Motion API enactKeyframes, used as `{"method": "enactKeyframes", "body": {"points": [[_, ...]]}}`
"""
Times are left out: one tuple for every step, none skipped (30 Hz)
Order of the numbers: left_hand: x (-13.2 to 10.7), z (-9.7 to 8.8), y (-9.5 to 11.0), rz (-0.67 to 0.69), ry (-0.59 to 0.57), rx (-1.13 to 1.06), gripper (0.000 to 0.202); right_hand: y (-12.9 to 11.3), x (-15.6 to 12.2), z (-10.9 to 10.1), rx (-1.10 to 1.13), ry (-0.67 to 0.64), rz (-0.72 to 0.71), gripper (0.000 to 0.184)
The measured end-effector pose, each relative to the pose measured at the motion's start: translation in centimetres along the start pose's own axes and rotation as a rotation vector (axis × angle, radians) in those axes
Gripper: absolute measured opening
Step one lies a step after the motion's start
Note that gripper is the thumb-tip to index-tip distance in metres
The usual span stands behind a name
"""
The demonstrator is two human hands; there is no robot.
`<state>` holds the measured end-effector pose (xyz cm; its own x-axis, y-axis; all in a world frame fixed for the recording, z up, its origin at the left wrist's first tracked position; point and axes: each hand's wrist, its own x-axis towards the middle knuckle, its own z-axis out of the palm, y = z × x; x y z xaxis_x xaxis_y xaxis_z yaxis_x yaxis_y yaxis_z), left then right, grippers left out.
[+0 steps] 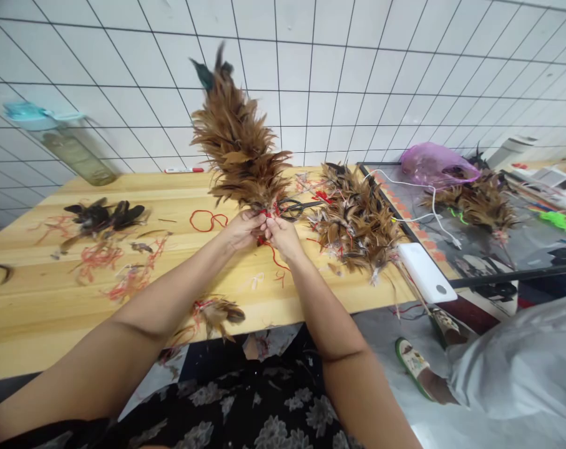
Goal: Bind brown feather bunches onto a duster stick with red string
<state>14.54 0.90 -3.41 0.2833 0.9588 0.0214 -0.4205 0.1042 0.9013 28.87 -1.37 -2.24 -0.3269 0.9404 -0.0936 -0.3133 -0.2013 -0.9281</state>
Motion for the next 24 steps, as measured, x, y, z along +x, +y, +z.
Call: {"method": "enactKeyframes", "body": {"points": [[0.1, 0.2, -0.3, 0.006, 0.002, -0.005, 0.065, 0.2, 0.1, 0.2, -0.007, 0.027, -0.01, 0.048], [0.1, 0.3, -0.5, 0.017, 0.017, -0.011, 0.066, 0.3, 0.2, 0.4, -0.006, 0.052, -0.016, 0.047], [0.1, 0.4, -0.6, 0.029, 0.039, -0.022, 0.066, 0.4, 0.2, 0.5, -0.002, 0.071, -0.02, 0.047], [0.2, 0.5, -0.7, 0.04, 0.055, -0.026, 0.066, 0.5, 0.2, 0.6, 0.005, 0.082, -0.021, 0.046], [0.2, 0.5, -0.7, 0.05, 0.068, -0.02, 0.066, 0.7, 0.2, 0.7, 0.013, 0.091, -0.021, 0.045], [0.2, 0.6, -0.8, 0.063, 0.082, -0.006, 0.066, 0.8, 0.2, 0.7, 0.021, 0.1, -0.02, 0.044], [0.1, 0.6, -0.7, 0.075, 0.097, 0.009, 0.067, 0.9, 0.2, 0.8, 0.028, 0.109, -0.02, 0.045], [0.1, 0.6, -0.7, 0.085, 0.111, 0.023, 0.069, 0.9, 0.2, 0.8, 0.038, 0.118, -0.022, 0.046], [0.1, 0.6, -0.6, 0.091, 0.123, 0.032, 0.07, 1.0, 0.1, 0.8, 0.049, 0.128, -0.024, 0.048], [0.1, 0.6, -0.5, 0.093, 0.13, 0.038, 0.07, 0.9, 0.1, 0.8, 0.059, 0.138, -0.027, 0.05], [0.1, 0.5, -0.5, 0.091, 0.127, 0.043, 0.07, 0.9, 0.0, 0.8, 0.067, 0.147, -0.032, 0.052], [0.0, 0.5, -0.4, 0.088, 0.114, 0.051, 0.069, 0.7, -0.1, 0.7, 0.071, 0.152, -0.036, 0.054], [0.0, 0.4, -0.3, 0.089, 0.097, 0.062, 0.068, 0.5, -0.1, 0.6, 0.072, 0.151, -0.035, 0.056], [0.0, 0.3, -0.2, 0.092, 0.082, 0.074, 0.068, 0.3, -0.2, 0.4, 0.074, 0.142, -0.028, 0.058], [0.0, 0.2, -0.1, 0.093, 0.069, 0.087, 0.068, 0.1, -0.2, 0.3, 0.08, 0.123, -0.014, 0.06], [-0.1, 0.1, 0.0, 0.09, 0.055, 0.1, 0.068, -0.1, -0.3, 0.1, 0.092, 0.091, 0.004, 0.062], [-0.1, 0.1, 0.2, 0.08, 0.036, 0.115, 0.067, -0.3, -0.4, 0.0, 0.109, 0.049, 0.026, 0.063], [-0.2, 0.0, 0.4, 0.066, 0.011, 0.133, 0.067, -0.5, -0.4, -0.1, 0.123, 0.007, 0.052, 0.063], [-0.3, 0.0, 0.6, 0.054, -0.016, 0.154, 0.067, -0.7, -0.5, -0.1, 0.133, -0.026, 0.075, 0.061], [-0.3, -0.1, 0.7, 0.049, -0.04, 0.175, 0.068, -0.8, -0.5, -0.1, 0.135, -0.044, 0.095, 0.057], [-0.4, -0.1, 0.8, 0.053, -0.055, 0.19, 0.068, -0.9, -0.6, 0.0, 0.134, -0.048, 0.113, 0.051], [-0.4, -0.1, 0.9, 0.061, -0.062, 0.199, 0.069, -1.1, -0.6, 0.1, 0.132, -0.041, 0.129, 0.046], [-0.4, -0.1, 1.0, 0.068, -0.065, 0.203, 0.069, -1.2, -0.7, 0.2, 0.129, -0.028, 0.143, 0.041], [-0.4, -0.1, 0.9, 0.069, -0.064, 0.201, 0.069, -1.3, -0.8, 0.3, 0.128, -0.015, 0.153, 0.037]]}}
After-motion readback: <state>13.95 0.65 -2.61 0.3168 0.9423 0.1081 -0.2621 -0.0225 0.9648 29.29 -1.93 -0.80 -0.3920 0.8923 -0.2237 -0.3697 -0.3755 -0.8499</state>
